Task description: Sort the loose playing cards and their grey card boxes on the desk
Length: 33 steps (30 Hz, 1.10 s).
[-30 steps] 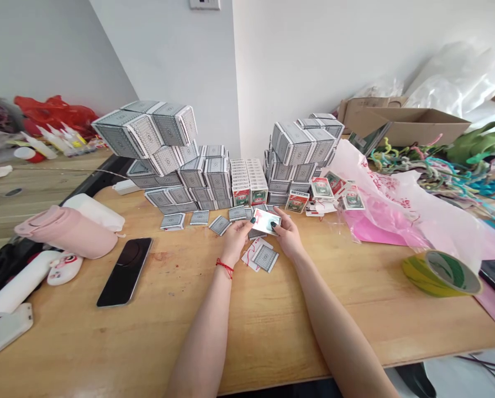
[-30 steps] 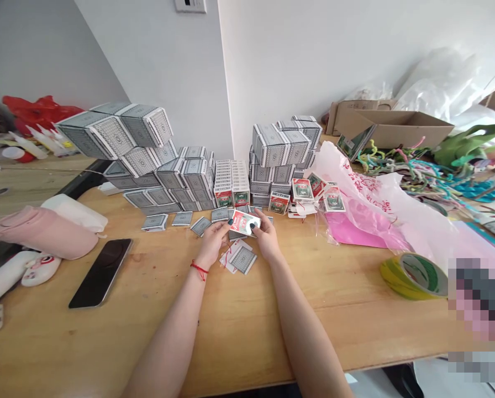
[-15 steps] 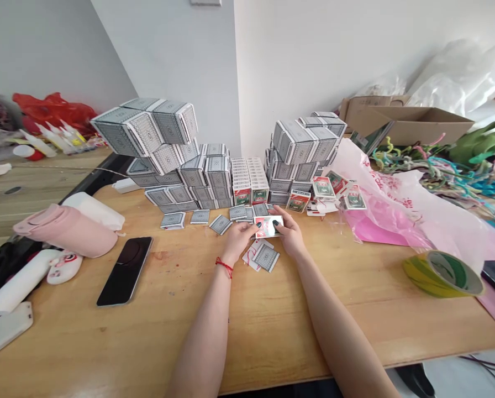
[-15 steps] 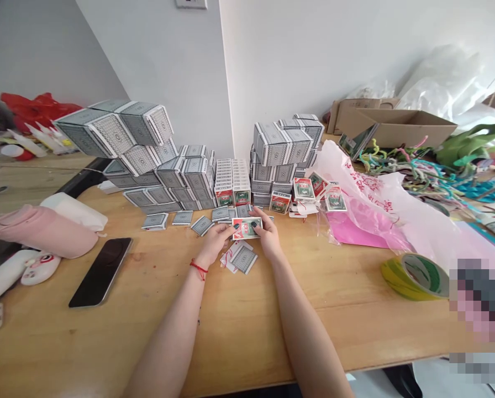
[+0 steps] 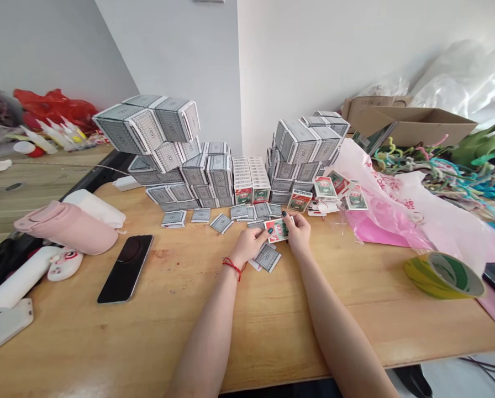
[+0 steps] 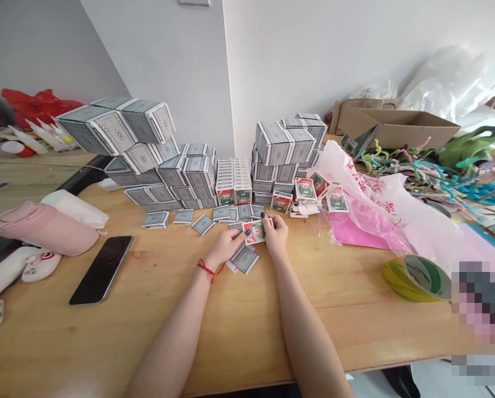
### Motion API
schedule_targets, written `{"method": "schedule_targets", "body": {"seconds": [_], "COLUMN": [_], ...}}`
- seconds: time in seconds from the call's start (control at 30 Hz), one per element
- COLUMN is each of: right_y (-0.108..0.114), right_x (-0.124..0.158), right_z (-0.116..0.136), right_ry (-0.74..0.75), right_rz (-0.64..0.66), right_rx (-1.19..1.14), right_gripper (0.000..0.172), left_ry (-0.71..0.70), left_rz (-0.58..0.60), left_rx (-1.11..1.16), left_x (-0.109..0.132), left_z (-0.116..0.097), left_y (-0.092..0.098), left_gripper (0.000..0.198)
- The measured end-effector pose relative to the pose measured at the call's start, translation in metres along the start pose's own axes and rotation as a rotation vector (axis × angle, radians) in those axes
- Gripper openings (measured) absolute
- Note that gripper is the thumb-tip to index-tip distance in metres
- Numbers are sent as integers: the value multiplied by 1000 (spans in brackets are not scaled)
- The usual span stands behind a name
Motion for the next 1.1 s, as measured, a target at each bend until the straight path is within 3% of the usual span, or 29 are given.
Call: {"method": "schedule_targets", "body": {"seconds": [0.2, 0.5, 1.1], "right_y": [-1, 2, 4], "right_x": [-2, -4, -5], "right_z": [-2, -2, -1], "right_ry": [-102, -184, -211], "right_rz": [56, 40, 23], "right_rx": [-96, -180, -208], "right_gripper": [31, 32, 30], "left_ry": [21, 22, -6], "left_rz": [71, 127, 179], "left_rx": [49, 39, 81], "left_x": [3, 5, 5], "left_z": [1, -1, -2], "left_y": [-6, -13, -16], "left_gripper": [46, 51, 49]}}
Point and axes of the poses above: each hand's wrist, its own x-axis away from the middle knuckle, its own y-axis out of the back of the hand, z = x × y, the point moved 6 cm from there along -x, towards the middle knuckle, and after that the axes turned 9 degrees about -z, right-handed, at the moved point
